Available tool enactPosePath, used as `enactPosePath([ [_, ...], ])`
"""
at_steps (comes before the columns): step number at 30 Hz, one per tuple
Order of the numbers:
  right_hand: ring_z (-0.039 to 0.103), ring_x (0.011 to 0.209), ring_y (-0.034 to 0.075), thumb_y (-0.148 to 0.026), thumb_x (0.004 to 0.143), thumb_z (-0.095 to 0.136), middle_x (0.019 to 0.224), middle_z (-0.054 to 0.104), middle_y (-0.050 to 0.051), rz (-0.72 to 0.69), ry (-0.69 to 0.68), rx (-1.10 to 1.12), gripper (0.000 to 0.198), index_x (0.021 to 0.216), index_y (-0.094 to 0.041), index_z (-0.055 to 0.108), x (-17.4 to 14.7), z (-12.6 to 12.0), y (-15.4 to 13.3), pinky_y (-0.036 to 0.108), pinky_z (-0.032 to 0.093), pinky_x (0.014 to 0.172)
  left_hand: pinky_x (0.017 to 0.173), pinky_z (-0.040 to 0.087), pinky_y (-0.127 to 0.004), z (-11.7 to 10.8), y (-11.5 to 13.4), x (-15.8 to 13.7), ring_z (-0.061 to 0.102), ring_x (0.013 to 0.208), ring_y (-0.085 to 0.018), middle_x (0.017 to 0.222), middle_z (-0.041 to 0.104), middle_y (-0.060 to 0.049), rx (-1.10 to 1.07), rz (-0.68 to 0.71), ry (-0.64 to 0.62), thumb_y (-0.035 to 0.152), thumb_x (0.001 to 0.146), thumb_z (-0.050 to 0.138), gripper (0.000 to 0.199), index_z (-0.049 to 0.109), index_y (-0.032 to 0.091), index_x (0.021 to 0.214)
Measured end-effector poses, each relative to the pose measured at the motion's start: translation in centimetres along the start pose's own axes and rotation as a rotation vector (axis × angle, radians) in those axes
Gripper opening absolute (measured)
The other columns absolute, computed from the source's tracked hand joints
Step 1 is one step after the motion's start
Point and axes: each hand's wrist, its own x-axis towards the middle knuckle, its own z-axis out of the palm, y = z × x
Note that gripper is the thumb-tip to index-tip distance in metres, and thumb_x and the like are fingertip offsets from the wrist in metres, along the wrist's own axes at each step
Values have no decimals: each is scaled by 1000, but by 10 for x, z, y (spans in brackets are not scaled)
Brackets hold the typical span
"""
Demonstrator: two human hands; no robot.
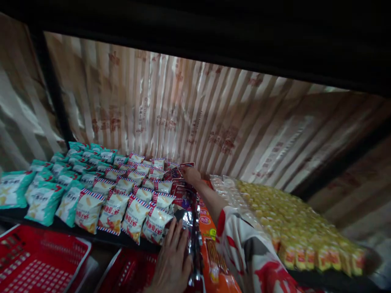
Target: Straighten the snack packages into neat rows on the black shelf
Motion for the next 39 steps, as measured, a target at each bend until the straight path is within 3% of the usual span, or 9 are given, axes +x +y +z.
enactPosePath([
  [5,63,101,25,-34,84,53,105,67,16,54,-57,-25,31,106,-16,66,31,17,-8,33,47,83,95,46,-50,19,-15,-4,18,138,-33,147,29,-14,87,123,30,26,82,50,67,24,14,142],
  [11,63,101,25,-27,81,56,104,68,17,91,-65,13,28,103,-15,67,39,30,-6,33,48,82,93,48,-47,25,-18,-5,24,136,-31,146,32,-14,144,124,31,26,82,48,67,22,15,143],
  [20,65,96,26,-22,79,52,102,68,13,217,59,87,39,117,-17,57,10,15,48,33,50,78,96,44,-51,16,1,1,27,135,-30,146,32,-13,67,0,68,17,82,43,59,29,18,140],
  [28,65,88,15,-22,78,53,96,71,-3,120,80,232,28,103,-25,66,8,20,72,22,50,76,100,42,-46,11,3,4,28,135,-27,144,37,-11,74,22,109,10,80,41,59,33,18,138],
  [33,66,82,13,-15,71,57,82,72,-4,44,32,283,25,89,-26,72,17,23,73,19,49,73,99,43,-45,15,1,2,29,135,-27,145,36,-10,104,22,74,10,79,42,61,32,18,139],
  [39,66,84,14,-16,75,54,92,72,-1,26,57,327,28,96,-25,71,13,44,82,21,49,75,100,42,-46,10,2,5,30,135,-27,144,37,-11,77,24,102,10,79,42,59,35,17,137],
])
